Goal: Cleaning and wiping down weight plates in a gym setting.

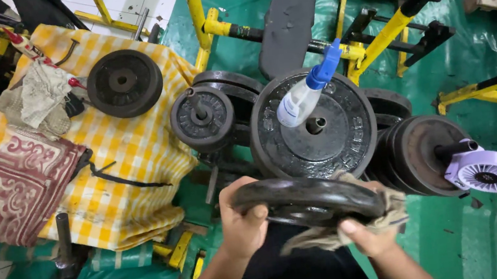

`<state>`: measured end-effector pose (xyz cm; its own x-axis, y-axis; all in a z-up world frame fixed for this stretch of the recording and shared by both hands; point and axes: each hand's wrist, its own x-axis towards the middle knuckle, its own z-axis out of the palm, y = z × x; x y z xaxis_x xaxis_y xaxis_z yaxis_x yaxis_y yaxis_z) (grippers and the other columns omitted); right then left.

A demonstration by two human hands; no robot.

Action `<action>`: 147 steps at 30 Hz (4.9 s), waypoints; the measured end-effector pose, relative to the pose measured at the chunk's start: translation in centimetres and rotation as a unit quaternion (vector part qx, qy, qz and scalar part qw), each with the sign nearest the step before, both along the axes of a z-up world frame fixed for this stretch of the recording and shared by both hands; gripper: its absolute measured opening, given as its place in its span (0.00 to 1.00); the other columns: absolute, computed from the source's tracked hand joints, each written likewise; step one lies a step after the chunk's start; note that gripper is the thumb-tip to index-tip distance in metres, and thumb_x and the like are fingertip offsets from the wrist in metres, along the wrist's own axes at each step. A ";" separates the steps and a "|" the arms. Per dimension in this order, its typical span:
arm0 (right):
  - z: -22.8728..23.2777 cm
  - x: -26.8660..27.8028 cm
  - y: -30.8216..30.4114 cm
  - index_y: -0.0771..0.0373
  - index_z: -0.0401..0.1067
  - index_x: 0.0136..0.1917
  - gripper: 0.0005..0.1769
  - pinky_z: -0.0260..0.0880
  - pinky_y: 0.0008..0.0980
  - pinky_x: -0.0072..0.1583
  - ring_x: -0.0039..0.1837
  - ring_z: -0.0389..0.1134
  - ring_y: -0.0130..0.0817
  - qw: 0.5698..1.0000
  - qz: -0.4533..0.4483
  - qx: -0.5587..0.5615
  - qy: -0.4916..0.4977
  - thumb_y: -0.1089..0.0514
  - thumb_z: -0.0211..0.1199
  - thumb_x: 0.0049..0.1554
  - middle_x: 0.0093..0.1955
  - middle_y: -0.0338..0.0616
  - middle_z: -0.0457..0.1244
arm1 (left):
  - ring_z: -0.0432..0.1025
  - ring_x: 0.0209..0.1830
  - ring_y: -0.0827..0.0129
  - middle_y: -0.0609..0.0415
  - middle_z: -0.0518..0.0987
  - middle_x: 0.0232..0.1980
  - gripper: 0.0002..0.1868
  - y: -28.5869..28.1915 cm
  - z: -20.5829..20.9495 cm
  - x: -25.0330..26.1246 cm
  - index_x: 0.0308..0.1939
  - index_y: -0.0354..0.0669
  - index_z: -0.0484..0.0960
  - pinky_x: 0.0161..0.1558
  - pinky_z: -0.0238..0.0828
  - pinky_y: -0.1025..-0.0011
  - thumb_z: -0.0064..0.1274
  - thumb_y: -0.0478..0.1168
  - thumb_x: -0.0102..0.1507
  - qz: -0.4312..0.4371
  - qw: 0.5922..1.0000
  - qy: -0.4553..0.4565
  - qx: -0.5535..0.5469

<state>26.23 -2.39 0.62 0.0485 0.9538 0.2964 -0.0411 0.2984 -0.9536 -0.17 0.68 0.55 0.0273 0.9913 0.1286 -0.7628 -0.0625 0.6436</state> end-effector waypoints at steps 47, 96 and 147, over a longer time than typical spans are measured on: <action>-12.0 -2.6 0.6 0.74 0.57 0.65 0.34 0.63 0.42 0.55 0.52 0.63 0.38 0.989 -0.117 -0.071 0.065 0.63 0.71 0.51 0.51 0.49 0.61 | 0.77 0.53 0.64 0.50 0.82 0.53 0.25 1.6 3.5 2.3 0.57 0.34 0.78 0.59 0.74 0.63 0.69 0.40 0.61 0.071 0.991 -0.110 -0.031; 12.9 0.3 6.1 0.62 0.73 0.45 0.08 0.75 0.44 0.57 0.56 0.72 0.49 0.730 0.118 0.482 -0.470 0.59 0.68 0.53 0.53 0.54 0.69 | 0.64 0.74 0.52 0.38 0.64 0.77 0.46 4.4 6.5 -0.4 0.83 0.36 0.51 0.77 0.58 0.58 0.48 0.41 0.61 -0.377 0.904 -0.166 -0.112; -2.0 3.4 7.2 0.57 0.64 0.67 0.28 0.70 0.23 0.49 0.47 0.67 0.19 0.945 0.198 -0.249 0.072 0.59 0.64 0.52 0.48 0.32 0.65 | 0.76 0.58 0.57 0.43 0.80 0.61 0.25 0.6 6.1 3.0 0.65 0.32 0.73 0.62 0.72 0.59 0.42 0.48 0.72 0.167 0.961 -0.128 -0.179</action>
<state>29.64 4.82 -1.42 -0.3361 0.9251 -0.1765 -0.1960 -0.2520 -0.9477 2.83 1.30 6.60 -0.2867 0.9216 -0.2615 -0.8751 -0.1409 0.4629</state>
